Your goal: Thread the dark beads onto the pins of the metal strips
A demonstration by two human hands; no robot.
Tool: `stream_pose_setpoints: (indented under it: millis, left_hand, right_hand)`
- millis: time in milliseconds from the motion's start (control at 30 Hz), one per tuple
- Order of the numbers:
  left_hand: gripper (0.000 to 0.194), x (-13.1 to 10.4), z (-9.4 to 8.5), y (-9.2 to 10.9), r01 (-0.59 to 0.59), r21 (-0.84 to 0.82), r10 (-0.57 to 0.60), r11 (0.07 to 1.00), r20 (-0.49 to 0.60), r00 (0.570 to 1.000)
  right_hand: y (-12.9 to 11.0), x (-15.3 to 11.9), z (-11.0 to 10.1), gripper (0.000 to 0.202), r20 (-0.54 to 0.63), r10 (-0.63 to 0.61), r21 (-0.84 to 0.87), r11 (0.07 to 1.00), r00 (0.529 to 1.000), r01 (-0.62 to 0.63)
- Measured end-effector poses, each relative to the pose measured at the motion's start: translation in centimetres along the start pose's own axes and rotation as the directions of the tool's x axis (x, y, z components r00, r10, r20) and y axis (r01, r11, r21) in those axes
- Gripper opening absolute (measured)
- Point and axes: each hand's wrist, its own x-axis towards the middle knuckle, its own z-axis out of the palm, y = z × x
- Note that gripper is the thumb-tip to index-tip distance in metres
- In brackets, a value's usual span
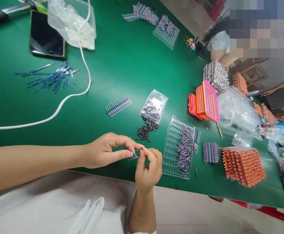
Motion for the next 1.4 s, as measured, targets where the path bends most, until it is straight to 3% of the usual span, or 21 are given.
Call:
stream_pose_setpoints:
  millis: [233,500,900,1267,1400]
  left_hand:
    - [0.009,0.03,-0.05,0.01,-0.021,0.012,0.021,1.0,-0.012,1.0]
    - [0.007,0.14,0.09,-0.03,-0.103,0.105,0.107,0.989,-0.034,0.994]
    - [0.01,0.23,-0.08,-0.47,-0.166,0.195,0.177,0.967,-0.04,0.983]
    - [0.013,0.3,-0.2,-0.21,-0.068,0.194,0.08,0.979,-0.053,0.995]
    - [0.017,0.3,-0.32,0.11,0.028,0.154,-0.022,0.988,-0.045,0.999]
  right_hand:
    - [0.12,-0.18,0.4,0.013,-0.056,0.012,-0.031,0.999,0.998,-0.013]
    - [0.55,-0.14,0.37,0.02,-0.05,-0.09,-0.104,0.991,0.995,0.084]
    - [0.76,-0.21,0.33,0.021,0.032,-0.096,-0.126,0.987,0.995,0.099]
    - [0.86,-0.37,0.4,0.022,0.049,-0.109,-0.095,0.989,0.993,0.113]
    - [0.61,-0.42,0.37,0.02,0.051,-0.038,-0.022,0.999,0.998,0.039]
